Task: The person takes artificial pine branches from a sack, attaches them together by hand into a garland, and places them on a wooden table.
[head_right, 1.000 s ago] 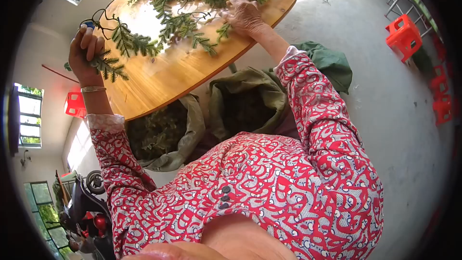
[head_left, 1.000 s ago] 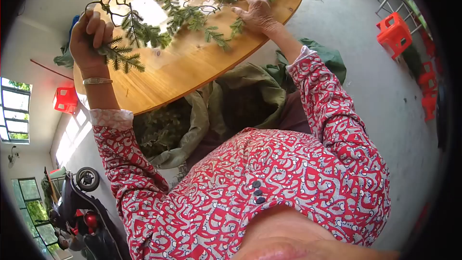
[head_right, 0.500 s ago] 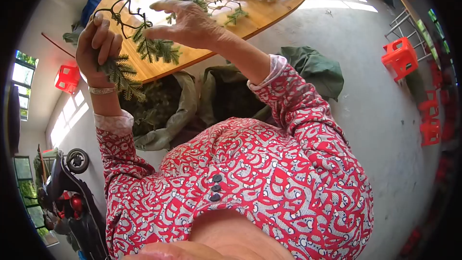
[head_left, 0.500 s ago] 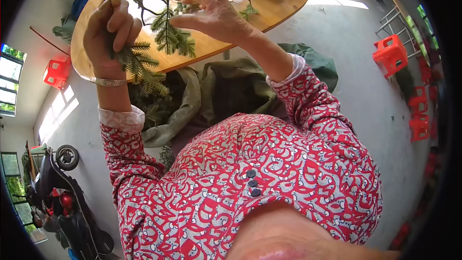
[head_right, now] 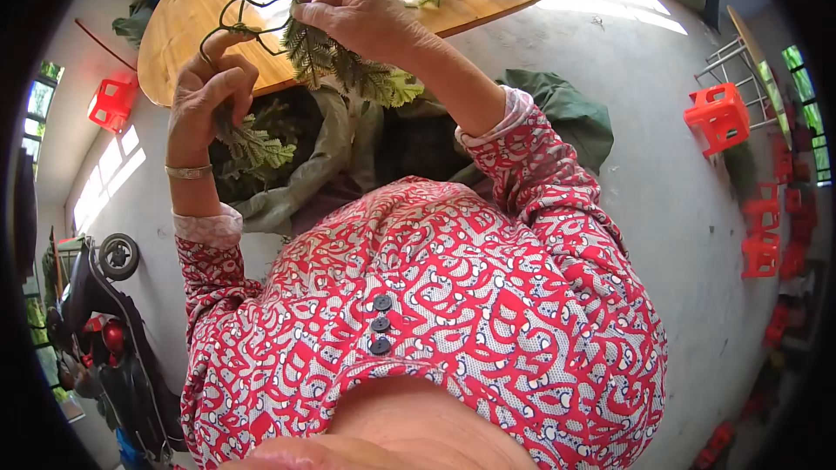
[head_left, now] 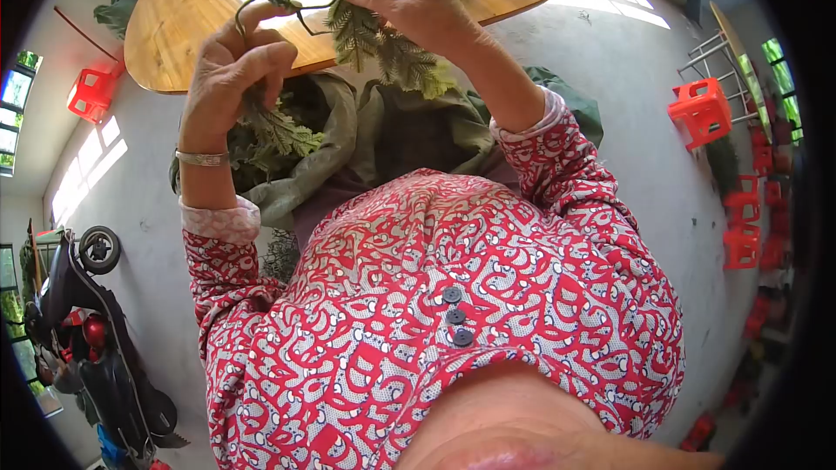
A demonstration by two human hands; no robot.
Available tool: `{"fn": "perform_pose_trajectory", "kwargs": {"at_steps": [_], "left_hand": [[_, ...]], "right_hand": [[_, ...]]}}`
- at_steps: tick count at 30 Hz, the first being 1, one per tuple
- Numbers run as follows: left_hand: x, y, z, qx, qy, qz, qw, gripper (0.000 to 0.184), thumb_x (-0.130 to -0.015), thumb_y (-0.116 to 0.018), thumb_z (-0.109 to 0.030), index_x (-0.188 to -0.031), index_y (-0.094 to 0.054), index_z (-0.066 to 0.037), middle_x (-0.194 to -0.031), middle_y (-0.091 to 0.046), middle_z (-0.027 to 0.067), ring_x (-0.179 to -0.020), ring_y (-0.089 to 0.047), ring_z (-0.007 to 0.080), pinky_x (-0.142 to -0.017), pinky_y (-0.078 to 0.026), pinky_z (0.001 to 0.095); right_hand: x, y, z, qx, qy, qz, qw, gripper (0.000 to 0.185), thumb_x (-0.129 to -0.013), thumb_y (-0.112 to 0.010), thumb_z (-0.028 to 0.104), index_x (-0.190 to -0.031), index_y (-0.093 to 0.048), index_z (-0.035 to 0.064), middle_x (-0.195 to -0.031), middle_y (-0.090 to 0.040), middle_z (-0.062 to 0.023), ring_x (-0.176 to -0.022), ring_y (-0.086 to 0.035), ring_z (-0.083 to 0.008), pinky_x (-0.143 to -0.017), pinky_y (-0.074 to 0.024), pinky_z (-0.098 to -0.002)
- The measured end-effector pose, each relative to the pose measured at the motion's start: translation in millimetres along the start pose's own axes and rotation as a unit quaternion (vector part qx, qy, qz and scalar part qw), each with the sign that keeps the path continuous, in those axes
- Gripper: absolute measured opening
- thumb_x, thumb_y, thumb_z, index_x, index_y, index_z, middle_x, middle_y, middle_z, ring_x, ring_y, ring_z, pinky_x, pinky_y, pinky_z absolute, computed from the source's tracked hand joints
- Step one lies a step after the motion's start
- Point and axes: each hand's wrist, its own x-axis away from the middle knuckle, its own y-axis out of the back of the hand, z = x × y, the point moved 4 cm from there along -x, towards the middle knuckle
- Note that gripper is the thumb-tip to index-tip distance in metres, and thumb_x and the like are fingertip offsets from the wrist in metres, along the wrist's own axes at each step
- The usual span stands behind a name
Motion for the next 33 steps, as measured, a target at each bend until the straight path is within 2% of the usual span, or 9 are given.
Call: {"fn": "perform_pose_trajectory", "kwargs": {"at_steps": [8,12,16,19,20,24,27,28,33], "left_hand": [[1,-3,37,0.033,0.099,-0.016,0.994,0.021,-0.087,-0.053,-0.019,-0.080,-0.058,0.001,-0.053,-0.046,0.0019,-0.040,-0.042,0.0082,-0.035,-0.032,0.0213],[4,3,42,0.121,0.149,0.007,0.981,0.023,-0.089,-0.048,-0.019,-0.075,-0.053,-0.001,-0.046,-0.037,-0.0006,-0.031,-0.033,0.0087,-0.033,-0.027,0.0220],[6,2,49,0.151,0.165,0.043,0.974,0.025,-0.091,-0.041,-0.019,-0.075,-0.051,-0.002,-0.043,-0.032,-0.0023,-0.027,-0.028,0.0081,-0.032,-0.027,0.0221],[6,-4,51,0.184,0.143,0.071,0.970,0.027,-0.093,-0.037,-0.019,-0.077,-0.051,-0.002,-0.043,-0.031,-0.0034,-0.026,-0.027,0.0074,-0.033,-0.027,0.0219],[6,-6,52,0.197,0.134,0.079,0.968,0.027,-0.094,-0.035,-0.019,-0.078,-0.050,-0.002,-0.043,-0.030,-0.0039,-0.026,-0.027,0.0072,-0.033,-0.027,0.0217],[5,-4,57,0.263,0.094,0.104,0.954,0.027,-0.095,-0.032,-0.020,-0.083,-0.049,-0.003,-0.043,-0.028,-0.0061,-0.027,-0.026,0.0061,-0.033,-0.025,0.0215],[5,-6,65,0.287,0.085,0.086,0.950,0.027,-0.096,-0.030,-0.020,-0.086,-0.048,-0.003,-0.044,-0.027,-0.0072,-0.027,-0.026,0.0053,-0.033,-0.024,0.0214],[5,-7,67,0.291,0.090,0.076,0.949,0.027,-0.096,-0.030,-0.020,-0.086,-0.048,-0.003,-0.044,-0.027,-0.0074,-0.027,-0.025,0.0051,-0.034,-0.024,0.0213],[1,-12,74,0.337,0.097,0.140,0.926,0.028,-0.095,-0.033,-0.023,-0.089,-0.050,-0.001,-0.049,-0.034,-0.0044,-0.030,-0.029,0.0075,-0.038,-0.028,0.0231]], "right_hand": [[12,1,-21,-0.059,0.000,-0.026,0.998,0.015,-0.081,-0.062,0.009,-0.094,-0.064,0.0014,-0.078,-0.065,-0.0021,-0.063,-0.055,-0.0060,-0.055,-0.0437,-0.0192],[13,15,-4,-0.070,-0.145,0.014,0.987,0.013,-0.087,-0.051,0.008,-0.090,-0.059,-0.0019,-0.071,-0.061,-0.0028,-0.059,-0.051,-0.0078,-0.053,-0.0425,-0.0225],[11,12,-12,0.248,0.122,-0.021,0.961,0.016,-0.084,-0.054,0.005,-0.095,-0.061,-0.0046,-0.072,-0.062,-0.0030,-0.061,-0.052,-0.0078,-0.054,-0.0430,-0.0221],[18,13,-51,0.125,-0.075,-0.018,0.989,0.021,-0.082,-0.056,0.004,-0.101,-0.060,-0.0034,-0.081,-0.064,-0.0082,-0.070,-0.057,-0.0127,-0.061,-0.0459,-0.0260],[21,11,-41,0.209,0.081,-0.049,0.973,0.026,-0.082,-0.057,0.008,-0.106,-0.058,-0.0027,-0.093,-0.064,-0.0135,-0.085,-0.059,-0.0205,-0.072,-0.0464,-0.0305],[36,16,-29,0.197,0.083,-0.089,0.973,0.029,-0.081,-0.059,0.013,-0.106,-0.058,-0.0013,-0.101,-0.062,-0.0176,-0.095,-0.058,-0.0278,-0.081,-0.0448,-0.0352],[61,19,-11,0.177,0.179,-0.163,0.954,0.015,-0.081,-0.062,0.009,-0.093,-0.065,0.0016,-0.079,-0.065,-0.0030,-0.068,-0.057,-0.0066,-0.059,-0.0459,-0.0203],[70,16,-1,0.162,0.126,-0.138,0.969,0.015,-0.083,-0.060,0.012,-0.095,-0.065,0.0049,-0.072,-0.061,0.0018,-0.066,-0.053,-0.0033,-0.063,-0.0439,-0.0192],[91,-10,3,0.224,0.010,0.007,0.975,0.025,-0.077,-0.067,0.015,-0.099,-0.065,0.0045,-0.064,-0.059,-0.0008,-0.059,-0.053,-0.0056,-0.055,-0.0425,-0.0218]]}}
